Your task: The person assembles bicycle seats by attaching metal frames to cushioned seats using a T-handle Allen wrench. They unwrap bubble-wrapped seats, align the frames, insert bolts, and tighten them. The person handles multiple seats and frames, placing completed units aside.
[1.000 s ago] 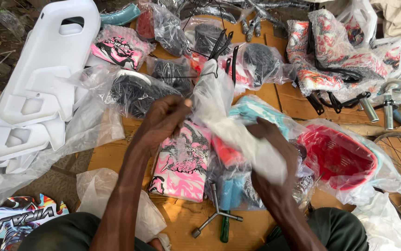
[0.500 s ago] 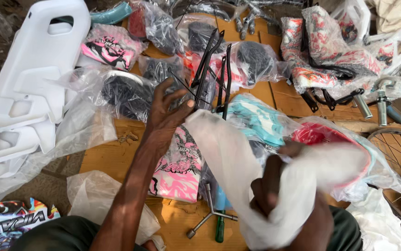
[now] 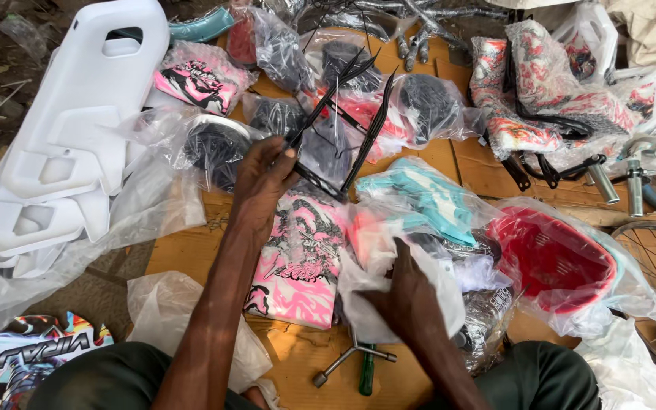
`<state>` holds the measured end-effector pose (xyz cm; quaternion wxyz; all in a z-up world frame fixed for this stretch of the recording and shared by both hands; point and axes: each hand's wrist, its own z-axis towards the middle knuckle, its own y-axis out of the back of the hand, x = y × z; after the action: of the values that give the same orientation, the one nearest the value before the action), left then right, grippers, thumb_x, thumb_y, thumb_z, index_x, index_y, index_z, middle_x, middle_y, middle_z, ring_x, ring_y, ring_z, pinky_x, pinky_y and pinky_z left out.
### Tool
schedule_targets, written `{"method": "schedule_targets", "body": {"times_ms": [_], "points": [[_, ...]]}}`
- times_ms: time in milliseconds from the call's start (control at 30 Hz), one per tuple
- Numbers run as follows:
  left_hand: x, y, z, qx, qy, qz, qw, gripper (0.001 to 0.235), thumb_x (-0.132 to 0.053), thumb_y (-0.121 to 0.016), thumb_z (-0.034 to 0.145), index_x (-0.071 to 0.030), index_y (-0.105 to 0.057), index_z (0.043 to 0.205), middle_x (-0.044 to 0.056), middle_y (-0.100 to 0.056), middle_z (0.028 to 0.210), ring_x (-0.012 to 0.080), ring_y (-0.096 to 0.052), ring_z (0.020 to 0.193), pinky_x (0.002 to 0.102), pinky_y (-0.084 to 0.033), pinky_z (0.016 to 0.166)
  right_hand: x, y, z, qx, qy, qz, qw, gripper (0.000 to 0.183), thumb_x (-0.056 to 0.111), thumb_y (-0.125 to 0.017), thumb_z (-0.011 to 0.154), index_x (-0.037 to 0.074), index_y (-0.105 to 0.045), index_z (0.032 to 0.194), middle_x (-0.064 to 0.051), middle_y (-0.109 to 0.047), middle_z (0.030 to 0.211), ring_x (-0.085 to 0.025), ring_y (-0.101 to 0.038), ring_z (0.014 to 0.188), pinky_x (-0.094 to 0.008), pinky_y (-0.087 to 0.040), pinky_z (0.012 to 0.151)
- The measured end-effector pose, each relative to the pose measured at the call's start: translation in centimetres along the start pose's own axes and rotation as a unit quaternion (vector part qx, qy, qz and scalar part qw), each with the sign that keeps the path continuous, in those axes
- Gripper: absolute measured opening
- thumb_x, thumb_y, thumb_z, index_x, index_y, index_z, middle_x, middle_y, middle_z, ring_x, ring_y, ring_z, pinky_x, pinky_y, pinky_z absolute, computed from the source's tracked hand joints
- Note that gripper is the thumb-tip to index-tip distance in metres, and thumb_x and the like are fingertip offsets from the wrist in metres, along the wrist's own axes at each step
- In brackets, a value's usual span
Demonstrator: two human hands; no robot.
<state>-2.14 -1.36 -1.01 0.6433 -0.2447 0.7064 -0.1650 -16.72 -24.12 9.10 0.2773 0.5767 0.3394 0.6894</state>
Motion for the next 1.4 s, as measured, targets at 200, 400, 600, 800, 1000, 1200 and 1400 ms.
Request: {"method": "schedule_targets", "body": {"times_ms": [200,400,600,800,1000,1200,1400], "points": [[-2.2,0.7,0.5,-0.051,0.020,0.168,0.984,0.026,-0.027,-0.068,0.097,-0.007,-0.067,0.115,0.001,-0.070,0.098,0.0103,-0.067,0.084,0.027,-0.060,0.072,0.8,-3.7,0.2,-0.052,-0.037,0.130,0.989,0.031,0.013,-0.082,0.083,0.006,-0.073,0.112,-0.006,-0.081,0.102,-0.022,-0.077,0.096,-0.035,-0.058,0.085],[-5.4,0.1,0.6,-0.056,-0.079,0.245,0.965,0.019,-0.013,-0.067,0.096,-0.005,-0.066,0.113,0.004,-0.068,0.092,0.0111,-0.063,0.079,0.028,-0.052,0.063,6.0,-10.9,-1.4,0.058,0.068,0.217,0.972,0.031,0.014,-0.079,0.085,0.004,-0.071,0.114,-0.009,-0.078,0.105,-0.023,-0.075,0.098,-0.035,-0.059,0.084],[-6.4,0.2,-0.3,0.037,-0.173,0.396,0.901,0.035,-0.017,-0.073,0.091,-0.004,-0.065,0.123,0.013,-0.070,0.115,0.0239,-0.066,0.106,0.038,-0.054,0.088,8.6,-12.7,-2.4,0.146,0.151,0.179,0.961,0.032,0.015,-0.076,0.088,0.002,-0.069,0.117,-0.011,-0.076,0.108,-0.023,-0.073,0.099,-0.036,-0.059,0.082],[-5.2,-0.3,-1.7,0.195,-0.217,0.577,0.763,0.064,-0.017,-0.090,0.067,0.000,-0.063,0.122,0.022,-0.057,0.135,0.0422,-0.050,0.126,0.050,-0.040,0.104,8.5,-13.1,-2.0,0.216,0.197,0.130,0.947,0.033,0.016,-0.073,0.090,0.000,-0.067,0.119,-0.013,-0.073,0.112,-0.024,-0.072,0.101,-0.036,-0.060,0.081],[-5.6,0.0,-1.7,0.159,-0.215,0.568,0.778,0.048,-0.002,-0.079,0.074,-0.002,-0.066,0.120,0.017,-0.067,0.123,0.0378,-0.060,0.119,0.046,-0.046,0.102,7.3,-7.9,-0.7,0.367,0.188,0.144,0.900,0.034,0.017,-0.070,0.093,-0.002,-0.065,0.122,-0.016,-0.071,0.115,-0.025,-0.070,0.102,-0.037,-0.060,0.079],[-6.1,-1.4,-2.4,0.177,-0.173,0.533,0.809,0.028,-0.009,-0.083,0.073,-0.006,-0.072,0.098,0.012,-0.074,0.089,0.0343,-0.068,0.092,0.044,-0.051,0.085,4.9,-4.8,10.0,0.034,-0.018,0.167,0.985,0.032,0.032,-0.063,0.099,0.003,-0.073,0.090,-0.005,-0.072,0.069,-0.011,-0.067,0.060,-0.028,-0.054,0.055],[-5.0,-0.1,-0.7,0.121,-0.267,0.530,0.796,0.024,0.001,-0.078,0.068,-0.005,-0.074,0.091,0.014,-0.075,0.098,0.0380,-0.063,0.097,0.047,-0.045,0.092,4.4,-12.8,27.9,-0.053,0.277,0.006,0.959,0.016,0.015,-0.070,0.091,0.003,-0.074,0.100,-0.018,-0.075,0.088,-0.037,-0.072,0.075,-0.044,-0.055,0.070]]}}
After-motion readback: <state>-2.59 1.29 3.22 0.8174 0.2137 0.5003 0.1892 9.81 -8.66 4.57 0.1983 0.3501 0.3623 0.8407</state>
